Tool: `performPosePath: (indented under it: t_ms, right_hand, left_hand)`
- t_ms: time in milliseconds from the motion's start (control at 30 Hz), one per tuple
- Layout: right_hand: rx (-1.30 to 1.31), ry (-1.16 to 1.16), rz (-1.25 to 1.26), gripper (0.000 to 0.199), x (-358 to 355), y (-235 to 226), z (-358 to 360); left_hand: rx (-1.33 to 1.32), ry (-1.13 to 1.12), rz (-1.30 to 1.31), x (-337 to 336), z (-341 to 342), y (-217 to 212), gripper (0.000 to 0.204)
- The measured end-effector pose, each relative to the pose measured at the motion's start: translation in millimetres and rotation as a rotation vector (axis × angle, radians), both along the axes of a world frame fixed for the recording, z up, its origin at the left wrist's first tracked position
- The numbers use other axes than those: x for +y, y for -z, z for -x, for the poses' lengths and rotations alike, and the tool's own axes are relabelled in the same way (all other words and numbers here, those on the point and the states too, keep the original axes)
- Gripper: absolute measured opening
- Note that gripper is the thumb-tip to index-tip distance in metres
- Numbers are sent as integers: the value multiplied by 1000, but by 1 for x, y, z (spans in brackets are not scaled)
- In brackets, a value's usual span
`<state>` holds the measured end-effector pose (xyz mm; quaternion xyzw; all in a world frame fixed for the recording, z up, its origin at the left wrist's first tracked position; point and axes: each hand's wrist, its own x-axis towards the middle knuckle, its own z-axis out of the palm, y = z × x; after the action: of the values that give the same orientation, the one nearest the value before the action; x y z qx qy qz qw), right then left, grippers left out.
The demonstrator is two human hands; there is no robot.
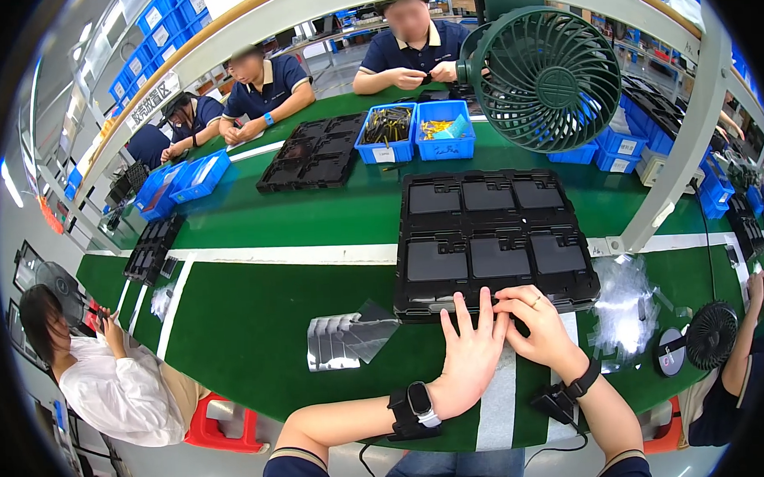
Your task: The recorder is assembling small black plastic electronic components by attaching a clear plastic film or sticker.
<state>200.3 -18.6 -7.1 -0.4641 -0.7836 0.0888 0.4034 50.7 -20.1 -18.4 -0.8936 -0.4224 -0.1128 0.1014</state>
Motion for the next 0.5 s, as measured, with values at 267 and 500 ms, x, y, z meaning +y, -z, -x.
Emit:
performPosePath:
  t_ms: [267,500]
  right_hand:
    - [-2,-1,4,28,0,1,-1]
    - [6,-8,-7,28,-1,0,-1]
  left_hand:
    - [0,-4,-20,-1,-1,0,53]
    - [-3,-8,-44,-1,-1,1,53]
